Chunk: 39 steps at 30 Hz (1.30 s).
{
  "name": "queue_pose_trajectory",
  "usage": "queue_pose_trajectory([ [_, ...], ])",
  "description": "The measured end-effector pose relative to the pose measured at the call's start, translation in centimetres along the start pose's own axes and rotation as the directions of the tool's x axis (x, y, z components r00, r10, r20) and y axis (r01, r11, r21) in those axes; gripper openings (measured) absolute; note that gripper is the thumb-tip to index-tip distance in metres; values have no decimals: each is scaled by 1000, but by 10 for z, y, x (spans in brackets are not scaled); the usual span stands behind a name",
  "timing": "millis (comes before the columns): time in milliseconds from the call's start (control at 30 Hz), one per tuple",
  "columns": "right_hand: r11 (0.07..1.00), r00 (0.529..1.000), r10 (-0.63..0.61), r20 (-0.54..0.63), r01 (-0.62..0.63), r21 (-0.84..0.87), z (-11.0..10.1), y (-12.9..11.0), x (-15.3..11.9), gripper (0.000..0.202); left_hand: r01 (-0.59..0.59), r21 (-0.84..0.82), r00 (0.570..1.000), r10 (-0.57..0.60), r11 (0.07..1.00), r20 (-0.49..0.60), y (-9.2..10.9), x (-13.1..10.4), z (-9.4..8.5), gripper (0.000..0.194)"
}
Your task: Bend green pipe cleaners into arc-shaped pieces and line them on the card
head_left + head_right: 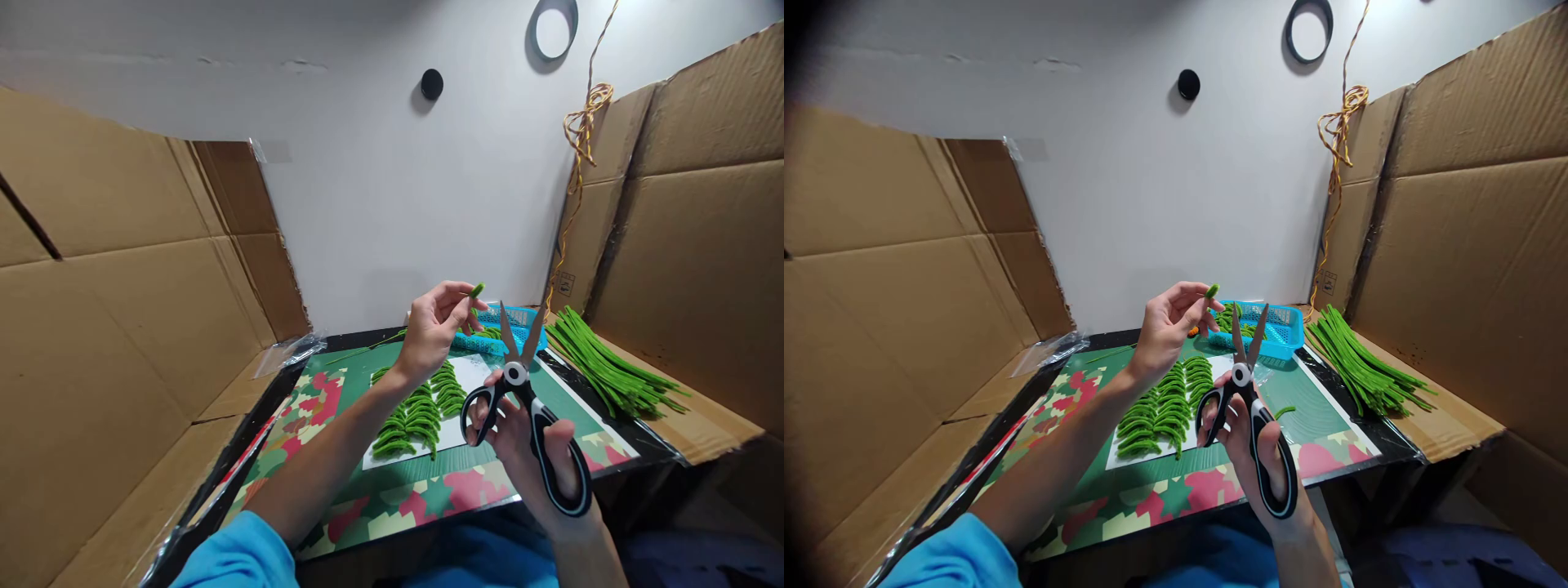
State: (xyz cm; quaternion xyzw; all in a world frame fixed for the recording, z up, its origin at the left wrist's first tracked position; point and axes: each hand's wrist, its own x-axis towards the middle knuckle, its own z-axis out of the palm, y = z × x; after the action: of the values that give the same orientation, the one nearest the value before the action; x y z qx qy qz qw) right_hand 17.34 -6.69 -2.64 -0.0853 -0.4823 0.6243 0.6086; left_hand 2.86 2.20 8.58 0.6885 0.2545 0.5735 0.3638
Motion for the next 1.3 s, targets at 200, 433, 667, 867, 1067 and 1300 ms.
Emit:
queue_pose_trajectory([
  [200, 998, 997, 61, 45, -60, -12, 6, 2, -3, 75, 6, 1, 1000, -6, 1000, 21, 4, -2, 1, 28],
  [433, 1000, 1000, 27, 14, -27, 2, 4, 11, -2, 71, 45, -14, 994, -43, 999, 99, 6, -7, 8, 26],
  [667, 999, 999, 44, -33, -43, 34, 11, 8, -4, 73, 53, -9, 990, -51, 999, 129, 7, -8, 8, 26],
  [867, 999, 998, 47, -29, -47, 20, 10, 5, -3, 69, 78, -1, 986, -77, 997, 149, 7, -9, 8, 27],
  [1067, 999, 999, 25, -22, -24, 27, 10, 6, -2, 71, 51, 15, 991, -53, 999, 127, 9, -9, 9, 25],
  [1300, 999, 1000, 28, -3, -28, 33, 9, 8, -2, 67, 49, 50, 988, -56, 998, 141, 11, -10, 10, 21],
])
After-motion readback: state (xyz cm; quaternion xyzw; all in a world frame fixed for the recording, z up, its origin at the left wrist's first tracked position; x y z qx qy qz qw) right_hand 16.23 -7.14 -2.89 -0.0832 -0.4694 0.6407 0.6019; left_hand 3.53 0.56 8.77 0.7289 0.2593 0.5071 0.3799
